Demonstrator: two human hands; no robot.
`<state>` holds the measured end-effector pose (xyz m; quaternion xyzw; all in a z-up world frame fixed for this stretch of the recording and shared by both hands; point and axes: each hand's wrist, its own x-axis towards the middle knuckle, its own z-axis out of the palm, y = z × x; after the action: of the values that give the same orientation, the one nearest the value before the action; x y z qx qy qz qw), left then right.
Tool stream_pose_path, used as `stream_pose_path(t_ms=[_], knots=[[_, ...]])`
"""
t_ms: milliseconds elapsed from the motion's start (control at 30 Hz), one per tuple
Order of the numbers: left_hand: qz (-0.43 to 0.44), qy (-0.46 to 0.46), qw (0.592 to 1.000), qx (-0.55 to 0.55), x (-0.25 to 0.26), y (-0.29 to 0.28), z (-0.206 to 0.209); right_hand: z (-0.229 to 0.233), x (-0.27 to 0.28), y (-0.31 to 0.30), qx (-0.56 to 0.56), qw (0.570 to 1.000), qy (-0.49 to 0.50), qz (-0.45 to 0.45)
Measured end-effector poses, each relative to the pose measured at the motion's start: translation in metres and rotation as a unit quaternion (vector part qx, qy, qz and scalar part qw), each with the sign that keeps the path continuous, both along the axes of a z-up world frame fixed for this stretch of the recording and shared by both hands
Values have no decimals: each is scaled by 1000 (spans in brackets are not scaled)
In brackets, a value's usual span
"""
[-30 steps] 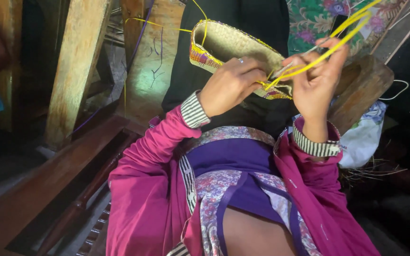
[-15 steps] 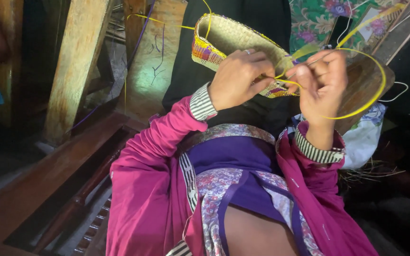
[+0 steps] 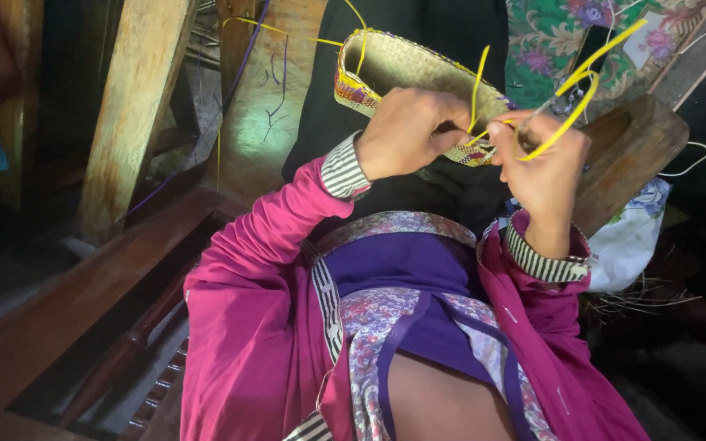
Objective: Weaving a small pouch or bag using yellow plastic strips and a pre-woven base.
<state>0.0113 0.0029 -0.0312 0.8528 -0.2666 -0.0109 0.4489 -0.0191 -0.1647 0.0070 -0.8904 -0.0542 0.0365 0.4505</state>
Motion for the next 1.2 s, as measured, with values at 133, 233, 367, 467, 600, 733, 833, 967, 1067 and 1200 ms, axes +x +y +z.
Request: stream_pose_path(t_ms=[133,233,367,467,600,733,833,967,1067,1200], knots=[[-52,41,997,-31,-2,7,14,-11,2,-4,41,999,-32,-17],[-67,6,998,-11,-3,8,13,-12,2,-2,24,998,-47,-16],[-45,-47,998,-7,-8,8,5,-13,2,2,72,996,-34,-31],[-38,-59,997,-21,-8,8,1,-18,1,4,111,993,-6,-45],[-36,-57,997,-24,-13,11,4,-17,-2,-3,176,982,37,-47],[-30,-42,999,-15,-14,9,1,-12,-1,-3,219,975,36,-3],[-24,-34,999,-1,-14,7,-2,-14,-3,-5,234,971,37,6],[-19,-37,999,4,-13,4,6,-20,-3,-7,233,973,5,1],[-70,-95,993,-12,-9,8,-4,-21,-3,-8,239,971,-21,-2],[-80,-132,988,19,-22,10,-8,-8,-10,0,223,975,-22,-4]])
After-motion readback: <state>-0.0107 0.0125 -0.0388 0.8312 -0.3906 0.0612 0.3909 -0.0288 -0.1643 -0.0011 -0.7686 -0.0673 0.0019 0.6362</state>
